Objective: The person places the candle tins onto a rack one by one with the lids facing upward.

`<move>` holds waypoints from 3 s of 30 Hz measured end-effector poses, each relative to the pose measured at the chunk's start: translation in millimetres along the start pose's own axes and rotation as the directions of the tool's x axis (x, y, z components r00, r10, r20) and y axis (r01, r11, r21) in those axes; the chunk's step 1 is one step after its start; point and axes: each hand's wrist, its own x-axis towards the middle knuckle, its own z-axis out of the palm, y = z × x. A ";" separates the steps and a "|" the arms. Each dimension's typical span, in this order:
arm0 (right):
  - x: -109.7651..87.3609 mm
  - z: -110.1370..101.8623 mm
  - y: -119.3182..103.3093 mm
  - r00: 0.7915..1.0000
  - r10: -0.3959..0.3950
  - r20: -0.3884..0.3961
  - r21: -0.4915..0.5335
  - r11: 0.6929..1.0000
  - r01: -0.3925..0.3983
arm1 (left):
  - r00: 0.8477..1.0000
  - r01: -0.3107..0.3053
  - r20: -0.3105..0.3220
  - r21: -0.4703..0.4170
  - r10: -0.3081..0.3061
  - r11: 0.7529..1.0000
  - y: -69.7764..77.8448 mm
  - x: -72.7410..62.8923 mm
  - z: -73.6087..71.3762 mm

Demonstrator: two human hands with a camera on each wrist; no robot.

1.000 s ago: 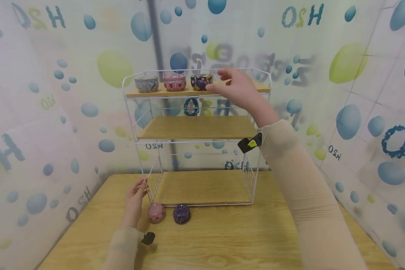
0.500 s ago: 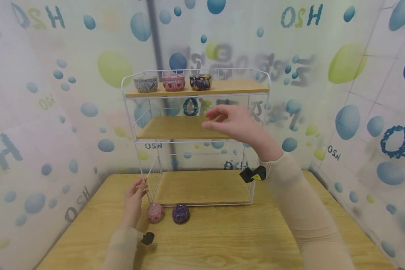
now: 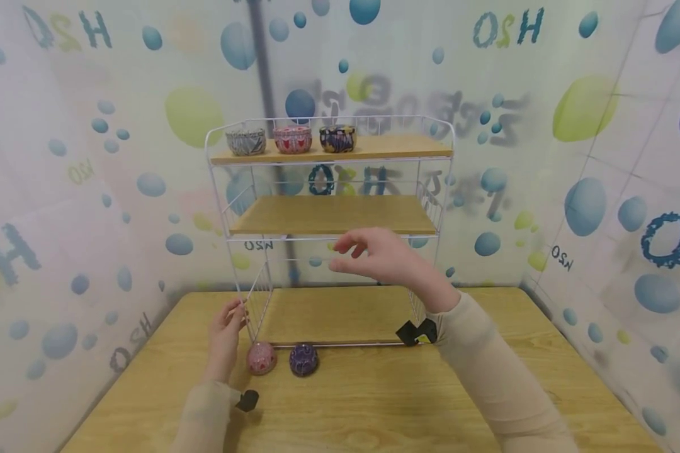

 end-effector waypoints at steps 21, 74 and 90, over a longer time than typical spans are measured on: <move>-1.9 85.2 51.2 0.993 -0.010 0.115 0.172 0.985 -0.010 | 0.998 -0.065 0.004 0.171 0.065 0.983 -1.7 3.0 0.7; 11.8 256.1 117.4 0.980 0.150 0.130 0.221 0.959 -0.176 | 0.993 -0.120 0.036 0.216 0.115 0.969 0.4 2.5 0.1; 12.2 257.0 114.4 0.977 0.158 0.141 0.206 0.961 -0.185 | 0.990 -0.141 0.042 0.223 0.135 0.964 40.7 -15.9 6.3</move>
